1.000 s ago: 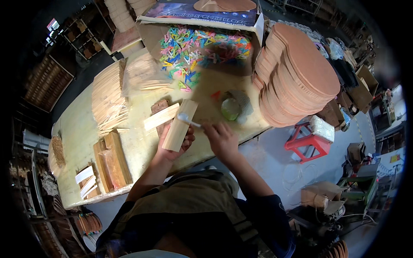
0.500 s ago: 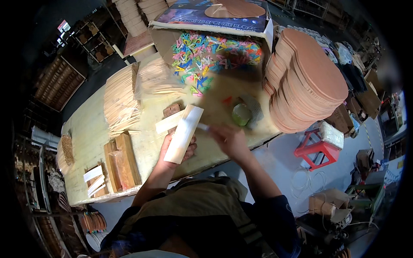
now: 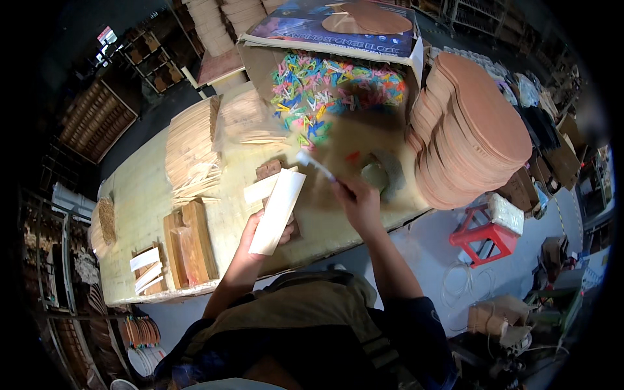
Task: The person assembles wooden parts on a workbench. They pick up rectangular wooden pieces and apply glue to the edges using a brush. They then attach circular wooden pieces to the glued edges and secure them with colorful plastic clips. The person repeats this process for multiple units, stacking the finished assemblies on the table.
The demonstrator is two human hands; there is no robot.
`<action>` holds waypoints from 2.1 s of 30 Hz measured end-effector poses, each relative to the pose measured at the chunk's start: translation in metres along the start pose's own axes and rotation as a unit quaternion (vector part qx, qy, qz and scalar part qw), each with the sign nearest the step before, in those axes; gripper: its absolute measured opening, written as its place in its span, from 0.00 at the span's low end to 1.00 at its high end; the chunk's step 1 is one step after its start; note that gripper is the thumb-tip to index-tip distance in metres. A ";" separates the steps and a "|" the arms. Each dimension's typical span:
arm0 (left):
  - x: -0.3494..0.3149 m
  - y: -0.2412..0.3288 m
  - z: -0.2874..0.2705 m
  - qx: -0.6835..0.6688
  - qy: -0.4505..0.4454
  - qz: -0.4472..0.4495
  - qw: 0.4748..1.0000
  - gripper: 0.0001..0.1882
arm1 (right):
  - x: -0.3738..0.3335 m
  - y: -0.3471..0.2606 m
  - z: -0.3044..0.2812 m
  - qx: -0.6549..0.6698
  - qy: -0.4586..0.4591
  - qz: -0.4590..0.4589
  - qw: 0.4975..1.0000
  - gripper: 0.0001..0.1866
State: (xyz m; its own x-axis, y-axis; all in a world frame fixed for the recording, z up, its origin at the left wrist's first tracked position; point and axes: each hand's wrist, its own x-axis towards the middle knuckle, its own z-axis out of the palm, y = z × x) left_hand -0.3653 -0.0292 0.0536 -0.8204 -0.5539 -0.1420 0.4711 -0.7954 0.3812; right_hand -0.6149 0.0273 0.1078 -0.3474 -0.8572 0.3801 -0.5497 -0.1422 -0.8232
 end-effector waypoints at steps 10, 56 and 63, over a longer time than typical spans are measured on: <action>-0.005 0.010 0.005 -0.055 -0.070 -0.010 0.996 0.27 | 0.000 -0.018 0.007 0.033 -0.076 0.001 0.997 0.07; -0.010 0.014 0.018 -0.069 -0.013 0.030 0.997 0.30 | 0.008 -0.023 0.022 0.032 -0.094 -0.096 0.990 0.08; -0.004 0.027 0.017 -0.075 0.026 0.102 0.992 0.31 | -0.034 -0.035 0.035 -0.055 -0.148 -0.331 0.930 0.10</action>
State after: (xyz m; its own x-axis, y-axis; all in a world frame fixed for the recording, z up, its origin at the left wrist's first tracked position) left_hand -0.3550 -0.0445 0.0800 -0.6865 -0.7163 -0.1245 0.6721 -0.6906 0.2673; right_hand -0.5574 0.0445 0.1085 0.3102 -0.7001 0.6432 -0.6488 -0.6504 -0.3950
